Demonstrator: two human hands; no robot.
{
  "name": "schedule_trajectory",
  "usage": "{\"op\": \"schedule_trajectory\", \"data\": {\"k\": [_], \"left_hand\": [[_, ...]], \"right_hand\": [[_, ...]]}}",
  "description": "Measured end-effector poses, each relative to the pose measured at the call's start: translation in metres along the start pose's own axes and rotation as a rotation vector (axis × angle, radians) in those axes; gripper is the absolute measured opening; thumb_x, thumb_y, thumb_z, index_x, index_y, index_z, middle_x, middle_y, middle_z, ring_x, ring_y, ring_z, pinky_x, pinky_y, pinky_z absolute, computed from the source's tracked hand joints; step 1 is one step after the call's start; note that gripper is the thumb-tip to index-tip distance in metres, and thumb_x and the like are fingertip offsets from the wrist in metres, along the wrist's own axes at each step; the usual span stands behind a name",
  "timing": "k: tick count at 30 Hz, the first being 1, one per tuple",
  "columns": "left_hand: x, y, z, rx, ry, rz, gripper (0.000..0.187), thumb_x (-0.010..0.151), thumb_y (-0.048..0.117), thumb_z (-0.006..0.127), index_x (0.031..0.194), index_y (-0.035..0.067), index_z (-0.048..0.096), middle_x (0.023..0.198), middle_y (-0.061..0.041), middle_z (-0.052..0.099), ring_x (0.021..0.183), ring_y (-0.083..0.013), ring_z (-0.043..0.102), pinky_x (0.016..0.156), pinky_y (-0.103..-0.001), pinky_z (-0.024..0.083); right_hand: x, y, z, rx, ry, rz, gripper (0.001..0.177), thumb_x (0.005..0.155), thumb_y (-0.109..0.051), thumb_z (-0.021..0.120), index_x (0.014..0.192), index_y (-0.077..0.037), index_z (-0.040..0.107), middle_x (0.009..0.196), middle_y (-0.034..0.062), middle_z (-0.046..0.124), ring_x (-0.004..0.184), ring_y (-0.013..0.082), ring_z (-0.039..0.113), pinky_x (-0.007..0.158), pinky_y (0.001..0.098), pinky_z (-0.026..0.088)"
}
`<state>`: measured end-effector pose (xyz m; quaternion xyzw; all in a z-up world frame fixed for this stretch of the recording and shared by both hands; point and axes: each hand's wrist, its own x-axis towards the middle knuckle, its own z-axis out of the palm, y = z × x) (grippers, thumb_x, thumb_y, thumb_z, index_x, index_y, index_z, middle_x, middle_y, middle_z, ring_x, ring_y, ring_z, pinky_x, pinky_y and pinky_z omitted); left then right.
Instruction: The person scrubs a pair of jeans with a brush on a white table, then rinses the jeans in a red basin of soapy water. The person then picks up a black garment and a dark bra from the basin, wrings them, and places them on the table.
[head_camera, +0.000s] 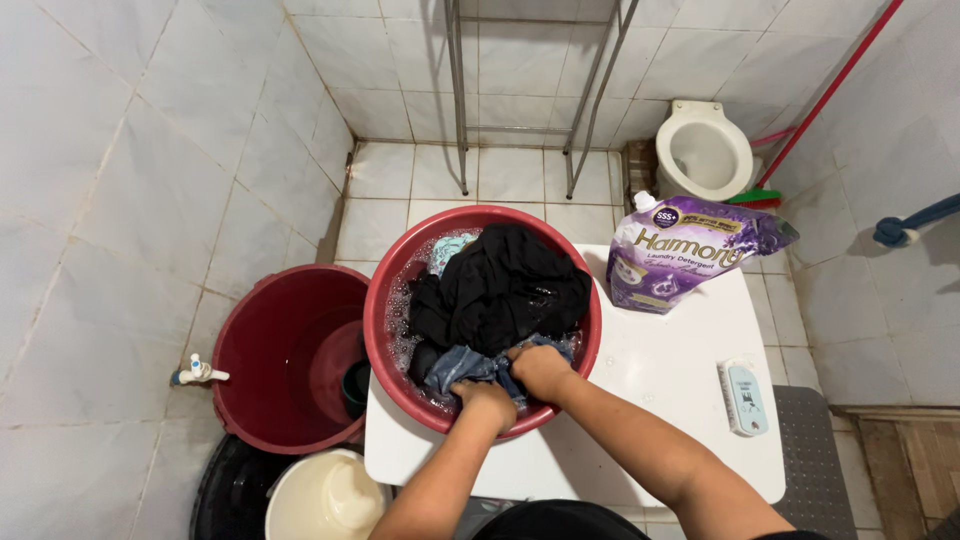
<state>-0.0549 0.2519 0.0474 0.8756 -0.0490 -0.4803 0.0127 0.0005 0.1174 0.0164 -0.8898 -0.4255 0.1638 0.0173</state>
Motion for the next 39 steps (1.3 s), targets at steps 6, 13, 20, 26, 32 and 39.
{"op": "schedule_trajectory", "data": {"k": [6, 13, 20, 26, 32, 39], "left_hand": [[-0.023, -0.006, -0.012, -0.118, 0.025, 0.020, 0.085, 0.103, 0.070, 0.034, 0.136, -0.003, 0.061, 0.148, -0.023, 0.054, 0.138, -0.0426, 0.049, 0.116, -0.067, 0.025], [-0.047, -0.003, -0.010, -0.158, 0.479, -0.006, 0.060, 0.087, 0.056, 0.068, 0.117, 0.004, 0.071, 0.122, -0.011, 0.069, 0.115, -0.0286, 0.063, 0.095, -0.045, 0.048], [-0.005, 0.004, 0.018, -0.001, 0.882, 0.182, 0.015, 0.085, 0.012, 0.068, 0.097, 0.008, 0.076, 0.108, -0.010, 0.067, 0.094, -0.0282, 0.069, 0.082, -0.039, 0.055], [0.025, -0.004, 0.024, -0.075, 0.780, 0.272, 0.011, 0.083, 0.001, 0.066, 0.089, 0.004, 0.076, 0.113, -0.014, 0.067, 0.094, -0.0319, 0.072, 0.080, -0.040, 0.059], [0.046, -0.005, 0.026, -0.097, 0.790, 0.345, 0.013, 0.082, -0.004, 0.066, 0.089, 0.003, 0.074, 0.114, -0.016, 0.067, 0.094, -0.0325, 0.073, 0.078, -0.040, 0.060], [0.079, 0.014, 0.039, -0.011, 0.785, 0.275, 0.014, 0.083, -0.003, 0.067, 0.096, -0.001, 0.071, 0.113, -0.018, 0.065, 0.094, -0.0293, 0.074, 0.077, -0.036, 0.061]], "right_hand": [[0.001, 0.005, -0.016, 0.038, -0.089, -0.060, 0.019, 0.074, -0.010, 0.073, 0.092, -0.009, 0.076, 0.100, 0.0095, 0.070, 0.098, 0.0313, 0.069, 0.081, 0.0425, 0.056], [-0.039, 0.007, -0.073, 0.082, 0.193, 0.035, 0.028, 0.067, -0.012, 0.076, 0.094, -0.012, 0.075, 0.101, 0.0064, 0.064, 0.098, 0.0313, 0.064, 0.078, 0.0454, 0.054], [-0.040, 0.008, -0.052, 0.143, 0.156, 0.105, 0.031, 0.077, -0.005, 0.066, 0.107, -0.010, 0.072, 0.110, 0.0091, 0.064, 0.098, 0.0305, 0.066, 0.075, 0.0426, 0.058], [-0.021, 0.024, -0.015, 0.139, 0.107, 0.082, 0.026, 0.076, -0.007, 0.065, 0.099, -0.013, 0.076, 0.096, 0.0127, 0.073, 0.090, 0.0338, 0.069, 0.076, 0.0453, 0.058], [-0.008, 0.036, 0.008, 0.160, 0.002, 0.028, 0.016, 0.078, -0.010, 0.066, 0.091, -0.011, 0.076, 0.089, 0.0159, 0.074, 0.085, 0.0377, 0.070, 0.077, 0.0482, 0.056], [-0.010, 0.035, 0.001, 0.155, -0.200, 0.063, 0.017, 0.081, -0.018, 0.071, 0.095, -0.009, 0.076, 0.094, 0.0167, 0.074, 0.090, 0.0372, 0.070, 0.082, 0.0465, 0.055]]}}
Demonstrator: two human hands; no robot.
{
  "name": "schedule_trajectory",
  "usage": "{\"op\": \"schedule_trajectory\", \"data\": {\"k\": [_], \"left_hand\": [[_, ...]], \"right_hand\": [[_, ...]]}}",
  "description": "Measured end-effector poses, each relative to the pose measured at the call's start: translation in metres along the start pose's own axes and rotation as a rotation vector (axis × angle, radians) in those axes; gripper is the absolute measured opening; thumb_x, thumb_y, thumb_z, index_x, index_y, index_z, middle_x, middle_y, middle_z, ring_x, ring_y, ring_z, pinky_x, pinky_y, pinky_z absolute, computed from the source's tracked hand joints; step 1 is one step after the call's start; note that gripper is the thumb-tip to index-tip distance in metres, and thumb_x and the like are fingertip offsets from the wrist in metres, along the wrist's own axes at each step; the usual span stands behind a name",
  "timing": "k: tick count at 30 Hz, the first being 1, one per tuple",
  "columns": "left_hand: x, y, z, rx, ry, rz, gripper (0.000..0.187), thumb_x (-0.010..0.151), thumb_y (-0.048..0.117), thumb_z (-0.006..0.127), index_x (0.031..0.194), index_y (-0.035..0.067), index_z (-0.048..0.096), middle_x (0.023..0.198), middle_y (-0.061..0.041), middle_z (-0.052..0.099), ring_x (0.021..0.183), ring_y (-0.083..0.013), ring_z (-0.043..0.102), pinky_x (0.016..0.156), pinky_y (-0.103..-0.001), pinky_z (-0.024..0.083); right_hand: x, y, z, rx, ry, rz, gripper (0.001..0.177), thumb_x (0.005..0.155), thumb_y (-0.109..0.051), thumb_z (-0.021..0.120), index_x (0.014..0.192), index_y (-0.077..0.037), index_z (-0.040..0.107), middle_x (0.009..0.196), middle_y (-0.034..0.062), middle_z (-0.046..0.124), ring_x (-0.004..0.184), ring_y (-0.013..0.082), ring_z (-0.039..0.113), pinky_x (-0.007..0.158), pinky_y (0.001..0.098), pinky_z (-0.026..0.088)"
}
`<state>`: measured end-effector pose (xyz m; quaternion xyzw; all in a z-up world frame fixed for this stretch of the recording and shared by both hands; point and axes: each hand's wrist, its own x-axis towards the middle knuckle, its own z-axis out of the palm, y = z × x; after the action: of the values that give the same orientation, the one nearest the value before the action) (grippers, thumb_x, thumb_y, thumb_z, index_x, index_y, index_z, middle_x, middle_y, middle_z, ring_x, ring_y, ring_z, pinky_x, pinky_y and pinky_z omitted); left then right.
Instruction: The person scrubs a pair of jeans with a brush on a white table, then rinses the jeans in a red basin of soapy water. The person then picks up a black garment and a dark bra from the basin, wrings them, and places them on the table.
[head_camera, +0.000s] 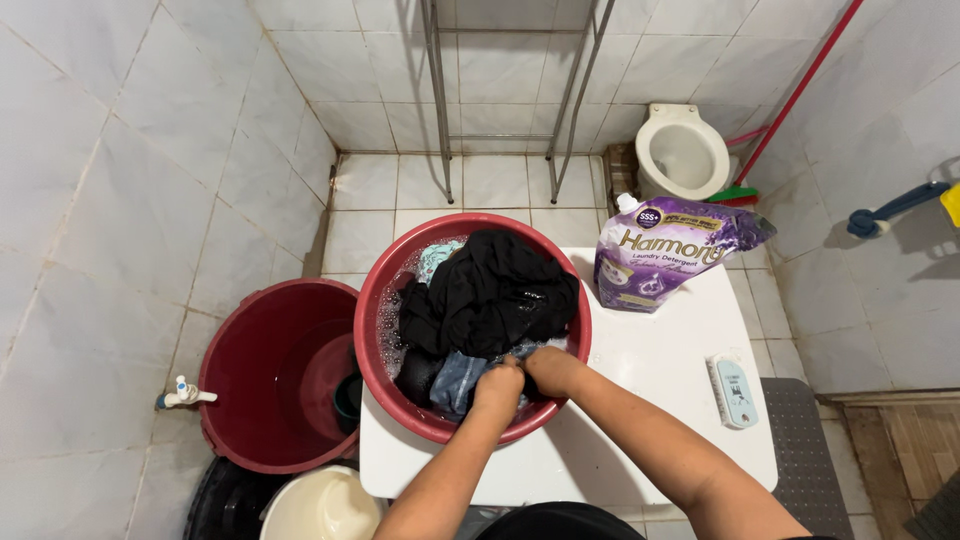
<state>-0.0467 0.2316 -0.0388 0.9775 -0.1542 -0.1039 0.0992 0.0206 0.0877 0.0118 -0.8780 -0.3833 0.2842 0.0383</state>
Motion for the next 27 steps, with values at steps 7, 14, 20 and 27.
{"op": "schedule_trajectory", "data": {"k": [7, 14, 20, 27], "left_hand": [[-0.016, 0.002, -0.025, -0.103, 0.058, 0.008, 0.016, 0.080, -0.004, 0.068, 0.095, 0.001, 0.072, 0.114, -0.016, 0.065, 0.095, -0.0324, 0.072, 0.078, -0.039, 0.060], [-0.047, 0.004, -0.156, -0.593, 0.318, -0.049, 0.020, 0.074, -0.004, 0.069, 0.088, 0.009, 0.074, 0.099, -0.014, 0.068, 0.091, -0.0382, 0.069, 0.081, -0.046, 0.055], [-0.048, 0.003, -0.300, -0.814, 0.553, 0.001, 0.020, 0.072, -0.001, 0.071, 0.088, 0.011, 0.074, 0.094, -0.008, 0.072, 0.088, -0.0292, 0.072, 0.078, -0.037, 0.057], [-0.035, 0.023, -0.367, -1.159, 0.756, 0.084, 0.020, 0.074, -0.007, 0.071, 0.091, 0.003, 0.072, 0.095, -0.005, 0.070, 0.087, -0.0135, 0.071, 0.080, -0.025, 0.056]], "right_hand": [[-0.019, -0.013, -0.027, 0.236, -0.032, 0.110, 0.046, 0.076, -0.006, 0.070, 0.121, -0.013, 0.070, 0.100, 0.0181, 0.073, 0.096, 0.0380, 0.069, 0.084, 0.0457, 0.055], [-0.051, 0.000, -0.057, 0.665, 0.404, -0.038, 0.063, 0.068, 0.007, 0.060, 0.128, -0.010, 0.069, 0.120, 0.0141, 0.073, 0.112, 0.0272, 0.071, 0.098, 0.0371, 0.055], [-0.093, -0.007, -0.106, 1.031, 0.361, -0.025, 0.110, 0.061, 0.002, 0.082, 0.157, -0.018, 0.031, 0.154, 0.0078, 0.043, 0.144, 0.0228, 0.039, 0.118, 0.0362, 0.033], [-0.063, -0.044, -0.111, 1.191, 0.777, -0.157, 0.126, 0.056, -0.019, 0.099, 0.157, -0.007, 0.024, 0.154, 0.0111, 0.043, 0.141, 0.0203, 0.041, 0.118, 0.0370, 0.033]]}}
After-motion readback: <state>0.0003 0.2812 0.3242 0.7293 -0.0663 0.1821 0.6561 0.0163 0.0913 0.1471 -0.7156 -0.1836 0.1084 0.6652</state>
